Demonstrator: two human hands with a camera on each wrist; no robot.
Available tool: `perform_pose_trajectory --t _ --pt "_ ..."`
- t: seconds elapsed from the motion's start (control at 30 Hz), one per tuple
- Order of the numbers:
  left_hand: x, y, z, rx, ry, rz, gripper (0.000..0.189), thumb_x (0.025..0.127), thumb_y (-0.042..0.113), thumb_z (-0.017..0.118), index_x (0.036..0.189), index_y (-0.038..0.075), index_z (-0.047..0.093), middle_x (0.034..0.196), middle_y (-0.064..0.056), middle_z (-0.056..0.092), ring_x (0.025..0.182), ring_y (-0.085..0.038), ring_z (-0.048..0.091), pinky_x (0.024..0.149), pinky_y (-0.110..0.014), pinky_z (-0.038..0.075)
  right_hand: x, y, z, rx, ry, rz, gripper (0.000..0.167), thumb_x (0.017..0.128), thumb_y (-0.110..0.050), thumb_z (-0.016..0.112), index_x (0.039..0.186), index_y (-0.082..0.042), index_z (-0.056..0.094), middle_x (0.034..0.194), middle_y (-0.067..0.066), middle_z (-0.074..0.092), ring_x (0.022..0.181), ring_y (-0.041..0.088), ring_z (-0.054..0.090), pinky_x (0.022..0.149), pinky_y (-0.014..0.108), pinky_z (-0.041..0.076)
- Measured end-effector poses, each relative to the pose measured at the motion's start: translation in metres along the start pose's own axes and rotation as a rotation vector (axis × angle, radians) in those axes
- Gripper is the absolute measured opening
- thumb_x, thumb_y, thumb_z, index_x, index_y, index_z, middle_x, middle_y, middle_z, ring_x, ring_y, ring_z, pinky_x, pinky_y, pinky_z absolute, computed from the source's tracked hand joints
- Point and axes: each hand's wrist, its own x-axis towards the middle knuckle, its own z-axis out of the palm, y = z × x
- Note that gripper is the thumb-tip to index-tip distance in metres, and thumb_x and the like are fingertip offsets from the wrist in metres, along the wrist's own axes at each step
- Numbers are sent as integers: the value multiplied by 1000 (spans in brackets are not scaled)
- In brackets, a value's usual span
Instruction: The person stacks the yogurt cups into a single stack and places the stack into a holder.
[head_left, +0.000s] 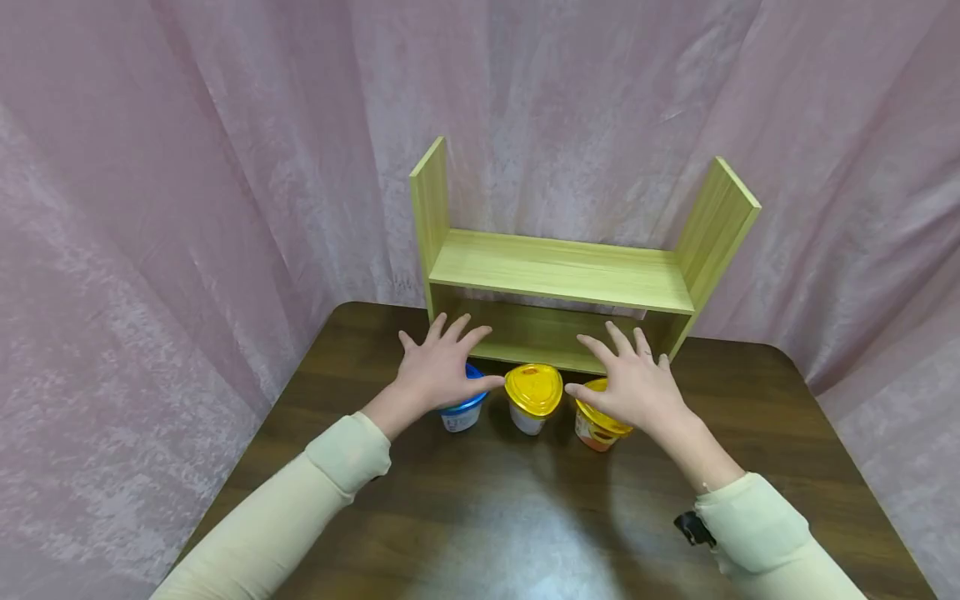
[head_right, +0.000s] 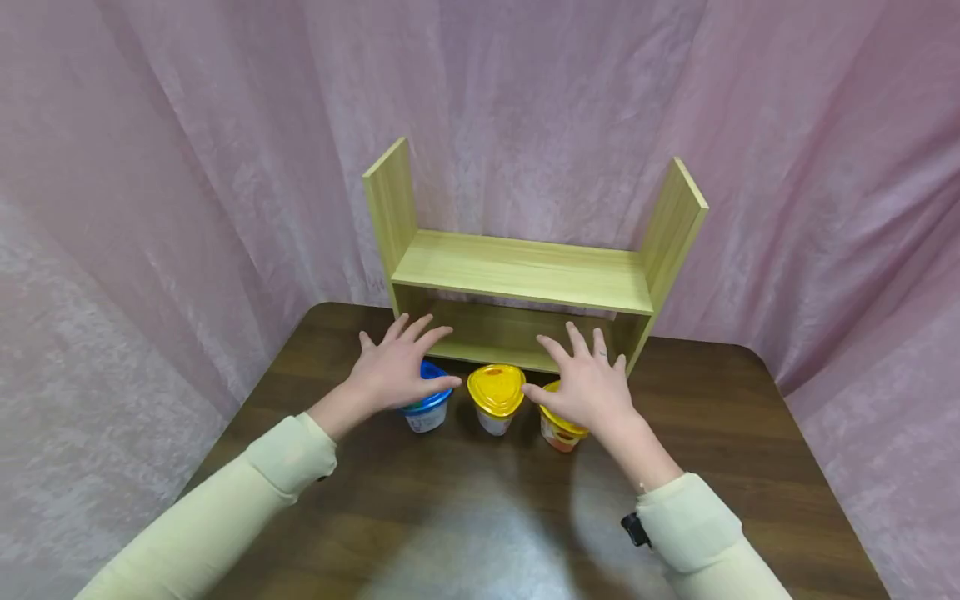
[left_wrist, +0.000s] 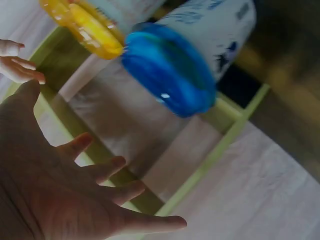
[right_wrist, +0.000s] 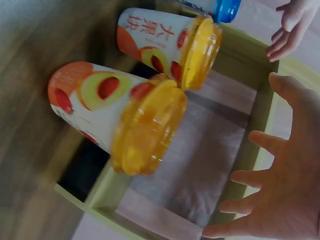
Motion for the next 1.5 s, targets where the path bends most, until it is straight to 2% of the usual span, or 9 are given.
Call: perform_pose_trajectory --t 0.27,0.43,0.8,0.97,1.1,1.3,1.5 --pt "-2 -16 18 5 -50 -17 91 81 85 51 157 36 36 162 -6 32 148 -42 26 96 -88 18 -3 7 16 36 -28 29 83 89 -65 63 157 -26 37 163 24 21 139 66 17 97 85 21" --pt "-3 -22 27 25 -77 -26 93 80 86 52 157 37 34 163 -7 30 148 -43 24 95 -88 19 -5 12 25 63 -53 54 87 87 -70 62 157 -24 36 161 27 22 134 72 18 92 87 25" --pt "-7 -30 40 3 -132 -46 97 78 85 57 158 36 33 163 -7 31 148 -43 24 94 -88 17 -11 23 43 111 -90 85 89 86 -68 64 158 -26 33 160 28 22 134 71 21 83 90 27" --pt "-8 -35 45 1 -131 -57 98 76 83 62 157 37 33 162 -7 33 148 -44 24 94 -89 17 -12 27 50 113 -93 91 89 85 -70 65 156 -25 35 160 29 23 133 70 23 79 87 34" --pt "-8 -39 49 -35 -134 -75 100 74 83 64 157 37 32 162 -9 31 147 -46 24 93 -90 17 -13 30 55 112 -95 89 90 84 -70 66 156 -24 36 159 29 24 132 70 26 74 81 43" --pt "-9 -44 53 -98 -146 -102 103 73 82 66 158 37 28 162 -11 31 147 -48 24 91 -91 16 -11 34 59 110 -96 92 88 84 -63 71 155 -21 38 157 32 26 127 68 38 73 75 48" --pt "-7 -47 56 -141 -144 -122 106 73 80 68 159 33 27 158 -10 38 145 -46 28 91 -91 15 -13 36 61 113 -83 98 88 83 -59 74 153 -18 40 155 33 28 118 61 51 73 71 50"
